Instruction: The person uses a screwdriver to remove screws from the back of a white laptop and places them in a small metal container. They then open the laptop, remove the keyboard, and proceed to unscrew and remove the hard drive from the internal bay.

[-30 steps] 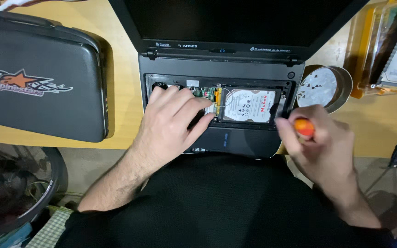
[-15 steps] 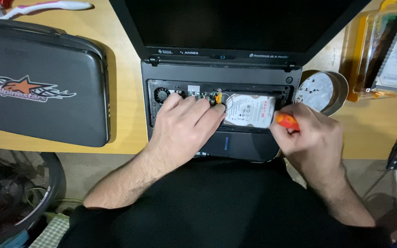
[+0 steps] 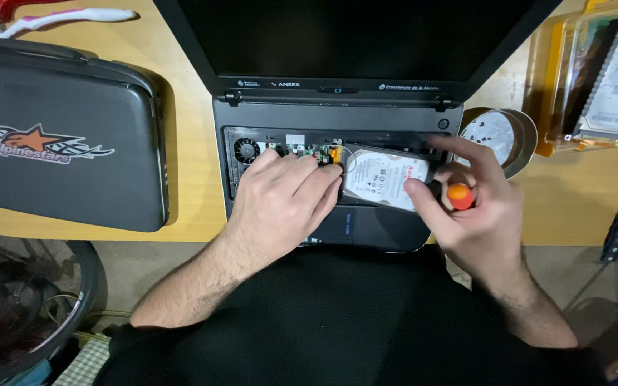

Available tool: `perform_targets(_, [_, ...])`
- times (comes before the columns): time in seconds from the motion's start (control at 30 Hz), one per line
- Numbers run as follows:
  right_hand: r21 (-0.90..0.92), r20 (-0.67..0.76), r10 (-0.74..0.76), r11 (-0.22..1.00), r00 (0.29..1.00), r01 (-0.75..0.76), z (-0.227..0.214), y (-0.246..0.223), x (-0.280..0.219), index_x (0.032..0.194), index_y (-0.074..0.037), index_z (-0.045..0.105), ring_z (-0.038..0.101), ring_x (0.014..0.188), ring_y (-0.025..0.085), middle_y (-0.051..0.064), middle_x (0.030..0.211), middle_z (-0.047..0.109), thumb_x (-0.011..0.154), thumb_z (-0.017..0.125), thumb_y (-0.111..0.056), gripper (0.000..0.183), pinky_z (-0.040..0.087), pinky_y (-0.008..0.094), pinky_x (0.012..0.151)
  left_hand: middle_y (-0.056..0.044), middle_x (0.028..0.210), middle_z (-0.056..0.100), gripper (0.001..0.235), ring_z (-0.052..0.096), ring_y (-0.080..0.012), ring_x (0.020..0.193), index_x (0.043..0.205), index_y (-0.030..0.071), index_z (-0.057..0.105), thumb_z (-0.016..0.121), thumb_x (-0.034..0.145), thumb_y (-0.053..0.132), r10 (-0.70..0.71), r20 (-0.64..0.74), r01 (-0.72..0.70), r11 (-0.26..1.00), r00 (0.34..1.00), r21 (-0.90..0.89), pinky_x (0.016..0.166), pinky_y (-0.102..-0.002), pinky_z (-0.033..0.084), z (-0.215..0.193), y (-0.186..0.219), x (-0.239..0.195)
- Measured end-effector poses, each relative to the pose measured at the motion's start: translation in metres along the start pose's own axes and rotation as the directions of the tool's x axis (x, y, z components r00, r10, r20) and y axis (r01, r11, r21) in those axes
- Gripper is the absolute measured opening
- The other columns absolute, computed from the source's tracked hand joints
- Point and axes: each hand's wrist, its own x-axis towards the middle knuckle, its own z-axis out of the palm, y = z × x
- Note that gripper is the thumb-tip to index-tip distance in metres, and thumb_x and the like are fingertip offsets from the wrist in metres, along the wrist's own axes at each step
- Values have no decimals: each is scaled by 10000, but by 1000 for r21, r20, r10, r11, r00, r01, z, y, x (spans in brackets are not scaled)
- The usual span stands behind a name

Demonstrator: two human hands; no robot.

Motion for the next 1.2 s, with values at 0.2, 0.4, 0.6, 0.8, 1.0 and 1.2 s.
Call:
perform_targets(0.2, [57, -46, 90, 995, 995, -87, -8, -11, -4, 1462, -27, 847, 771, 1062, 157, 95, 1255, 872, 1111, 925, -104, 368, 564, 263, 910, -56, 1004, 744, 122, 693, -213, 767, 1134, 112, 856, 976, 1158, 119, 27, -32, -27, 999, 999, 24, 747, -395, 413, 2, -1, 2])
perform_targets(0.4, [44, -79, -2, 999, 997, 6, -18, 5, -18, 1480, 6, 836, 674, 854, 135, 64, 1050, 805, 1149, 942, -104, 365, 515, 275, 779, -37, 1010, 795, 110, 735, -171, 781, 1128, 131, 879, 989, 1134, 132, 12, -22, -11, 999, 1000, 31, 764, -366, 437, 4, -1, 1])
perform_targets(0.6, [118, -98, 85, 990, 992, -73, -21, 1, -27, 1467, 3, 836, 518, 777, 73, 0, 854, 587, 1164, 914, -22, 313, 451, 246, 813, -36, 977, 729, 76, 720, -207, 785, 1124, 108, 858, 884, 1194, 120, -6, -39, 4, 999, 999, -44, 773, -386, 417, -4, 2, 8])
perform_targets(0.8, [65, -108, -56, 996, 993, 63, -13, 10, -28, 1452, 24, 825, 554, 650, 78, 21, 831, 728, 1151, 898, -97, 333, 402, 234, 579, -23, 1020, 799, 135, 735, -184, 813, 1218, 91, 887, 919, 1192, 219, -19, -7, 19, 999, 1000, -51, 766, -389, 424, -5, 3, 6])
perform_targets(1.0, [91, -136, -28, 995, 990, 41, -9, -1, -15, 1439, 67, 817, 844, 1010, 236, 199, 1270, 895, 1103, 893, -54, 365, 641, 296, 804, -16, 977, 726, 103, 694, -213, 798, 1241, 118, 896, 898, 1205, 215, -6, 17, 6, 1000, 1000, 18, 780, -404, 427, -3, 5, 6])
perform_targets(1.2, [147, -111, -45, 987, 993, 61, -12, -5, -6, 1444, 56, 800, 552, 694, 124, 58, 843, 710, 1145, 874, 37, 309, 407, 278, 646, 1, 969, 734, 55, 686, -209, 787, 1168, 147, 888, 888, 1204, 188, -24, 12, 24, 1000, 1000, 1, 801, -402, 411, 0, 4, 6])
